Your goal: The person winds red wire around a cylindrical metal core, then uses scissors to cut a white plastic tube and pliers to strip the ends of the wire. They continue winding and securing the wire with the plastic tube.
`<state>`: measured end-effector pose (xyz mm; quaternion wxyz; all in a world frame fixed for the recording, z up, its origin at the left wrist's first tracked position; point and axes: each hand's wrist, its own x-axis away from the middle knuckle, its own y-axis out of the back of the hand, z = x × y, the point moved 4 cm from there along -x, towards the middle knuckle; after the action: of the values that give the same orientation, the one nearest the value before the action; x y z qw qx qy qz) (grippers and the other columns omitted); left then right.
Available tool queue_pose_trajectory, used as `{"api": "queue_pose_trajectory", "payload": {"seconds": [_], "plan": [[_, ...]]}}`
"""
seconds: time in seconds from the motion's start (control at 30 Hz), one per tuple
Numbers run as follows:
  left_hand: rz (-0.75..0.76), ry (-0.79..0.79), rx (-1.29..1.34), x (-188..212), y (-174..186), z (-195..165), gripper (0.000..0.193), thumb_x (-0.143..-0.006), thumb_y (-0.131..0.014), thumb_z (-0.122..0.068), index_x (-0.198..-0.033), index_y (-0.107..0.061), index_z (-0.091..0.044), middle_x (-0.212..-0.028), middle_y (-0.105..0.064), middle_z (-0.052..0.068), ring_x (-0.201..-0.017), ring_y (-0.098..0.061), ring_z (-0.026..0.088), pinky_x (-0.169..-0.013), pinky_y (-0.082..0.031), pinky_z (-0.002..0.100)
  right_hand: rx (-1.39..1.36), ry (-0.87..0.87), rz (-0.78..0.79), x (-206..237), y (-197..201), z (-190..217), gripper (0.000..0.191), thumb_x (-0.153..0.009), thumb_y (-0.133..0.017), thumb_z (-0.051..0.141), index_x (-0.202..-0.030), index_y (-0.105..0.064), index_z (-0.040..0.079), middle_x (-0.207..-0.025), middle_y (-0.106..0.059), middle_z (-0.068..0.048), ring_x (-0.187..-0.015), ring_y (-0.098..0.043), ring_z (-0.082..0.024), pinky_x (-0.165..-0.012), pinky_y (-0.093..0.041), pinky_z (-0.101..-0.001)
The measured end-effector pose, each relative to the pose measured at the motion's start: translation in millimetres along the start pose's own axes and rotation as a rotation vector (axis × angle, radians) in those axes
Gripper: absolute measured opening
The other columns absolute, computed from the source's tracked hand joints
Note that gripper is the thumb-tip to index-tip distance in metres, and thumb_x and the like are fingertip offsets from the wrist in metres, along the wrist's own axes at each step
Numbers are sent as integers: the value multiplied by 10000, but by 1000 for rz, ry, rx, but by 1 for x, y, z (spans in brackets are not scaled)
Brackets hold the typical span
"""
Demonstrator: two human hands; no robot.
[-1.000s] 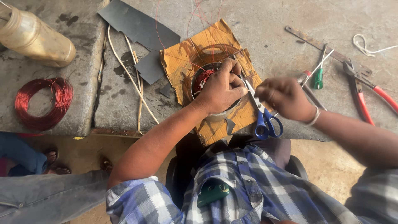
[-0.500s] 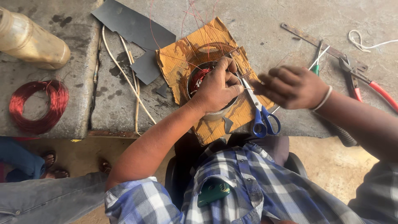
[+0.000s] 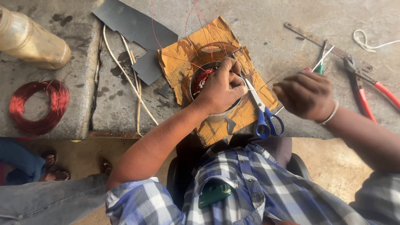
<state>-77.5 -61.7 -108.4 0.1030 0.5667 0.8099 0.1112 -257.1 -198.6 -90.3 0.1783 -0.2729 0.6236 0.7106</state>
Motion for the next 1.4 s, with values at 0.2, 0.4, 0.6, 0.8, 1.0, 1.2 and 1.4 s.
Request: {"api": "queue_pose_trajectory", "payload": {"seconds": [0.2,0.4,0.6,0.8,1.0,1.2,1.4], "plan": [[-5,37,-72,3,3,1,409,-872,-715,-117,-1146,-413,-70,-908,-747,86,-898,-729,140,-869,-573,324,179,506,-41,-21,-2,7,223,-983,-673,219,-884,-708,23,-691,-621,-40,-537,-544,-125,-451,-409,-261],[-52,-39,-63,3,-1,-1,416,-875,-728,-108,-1150,-420,-56,-901,-752,92,-862,-716,133,-812,-554,317,-870,-714,189,3,-47,-7,272,-1000,-648,239,-843,-690,21,-643,-599,-28,-480,-505,-110,-404,-363,-251],[-36,-10,-89,0,-10,-9,395,-888,-734,-109,-1140,-432,-67,-851,-730,64,-682,-600,88,-650,-518,270,-1776,-1318,-113,76,-69,-12,312,-1039,-581,218,-794,-622,30,-589,-476,9,-450,-407,-88,-385,-307,-242],[3,29,3,-2,-15,-21,310,-927,-696,-87,-1113,-450,-63,-838,-667,5,-665,-501,32,-622,-471,225,-1562,-1455,-972,203,8,-70,216,-1100,-585,297,-971,-630,130,-786,-539,26,-678,-540,-83,-588,-426,-231],[49,48,-32,0,-12,-33,178,-926,-683,-87,-1095,-645,-49,-854,-648,-16,-702,-554,10,-645,-513,215,131,-1109,-511,257,112,-71,138,-1142,-611,142,-1137,-675,21,-1035,-689,-114,-934,-667,-173,-851,-531,-318],[44,36,-358,-2,-18,-54,244,-864,-734,-146,-1103,-752,-103,-846,-676,36,-648,-600,132,-613,-514,301,292,-948,-318,232,111,-74,238,-1036,-749,-3,-1262,-689,43,-1241,-669,-151,-1143,-626,-311,-884,-558,-354],[-3,-300,-876,8,-44,-65,224,-838,-747,-219,-1053,-788,-170,-1000,-664,118,-890,-670,335,-733,-535,443,98,-652,-339,206,58,-23,348,-861,-814,52,-1187,-698,88,-1149,-666,-112,-1083,-637,-289,-924,-540,-412]]}}
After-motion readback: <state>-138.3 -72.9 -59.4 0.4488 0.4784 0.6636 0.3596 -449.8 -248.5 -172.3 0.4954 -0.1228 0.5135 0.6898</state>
